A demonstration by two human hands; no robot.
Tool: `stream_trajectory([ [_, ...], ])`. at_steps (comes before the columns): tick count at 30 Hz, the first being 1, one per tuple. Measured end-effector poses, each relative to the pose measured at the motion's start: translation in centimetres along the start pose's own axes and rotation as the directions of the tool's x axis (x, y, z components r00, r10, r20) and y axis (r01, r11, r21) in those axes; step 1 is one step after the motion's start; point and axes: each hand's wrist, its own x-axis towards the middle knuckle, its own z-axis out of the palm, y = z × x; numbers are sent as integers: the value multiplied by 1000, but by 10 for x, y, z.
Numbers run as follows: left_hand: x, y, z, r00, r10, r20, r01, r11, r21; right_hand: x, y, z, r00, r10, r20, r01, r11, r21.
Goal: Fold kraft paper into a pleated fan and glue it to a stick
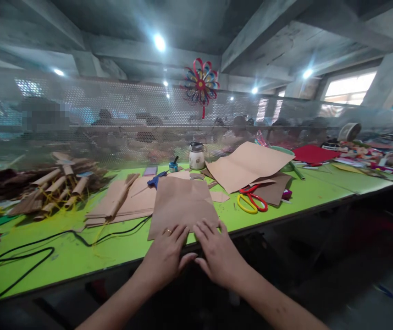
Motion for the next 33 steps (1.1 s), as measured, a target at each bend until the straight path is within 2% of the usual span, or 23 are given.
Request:
stream_trajectory([
  [3,-3,-3,1,1000,-1,10,1,1000,6,9,-7,10,999,-44,32,42,998,50],
  [9,-1,-2,3,1000,20,-4,-20,999,35,7,-2,20,999,-50,-17,50,998,34],
  [16,3,-5,5,998,45,-45,-42,996,73,-21,36,10,992,111,-54,-114,992,-57],
  [19,3,-6,3,996,53,-66,-48,996,78,-34,46,9,989,131,-70,-135,989,-62],
  [22,2,-6,1,996,33,-79,-26,996,87,-37,51,8,983,141,-115,-139,990,22],
  [24,2,-5,0,997,19,-76,-12,996,84,-34,62,6,970,175,-171,-150,977,152],
  [26,2,-6,1,998,8,-64,-3,997,73,-26,84,-1,938,275,-210,-208,933,293],
  [27,2,-6,2,998,0,-57,3,998,65,-21,99,-5,911,356,-210,-275,902,332],
  [29,2,-7,4,999,-17,-45,19,999,50,-6,133,-14,825,553,-115,-498,808,314],
  [33,2,-7,6,998,-50,-28,50,999,21,29,194,-28,689,724,-32,-701,677,224],
])
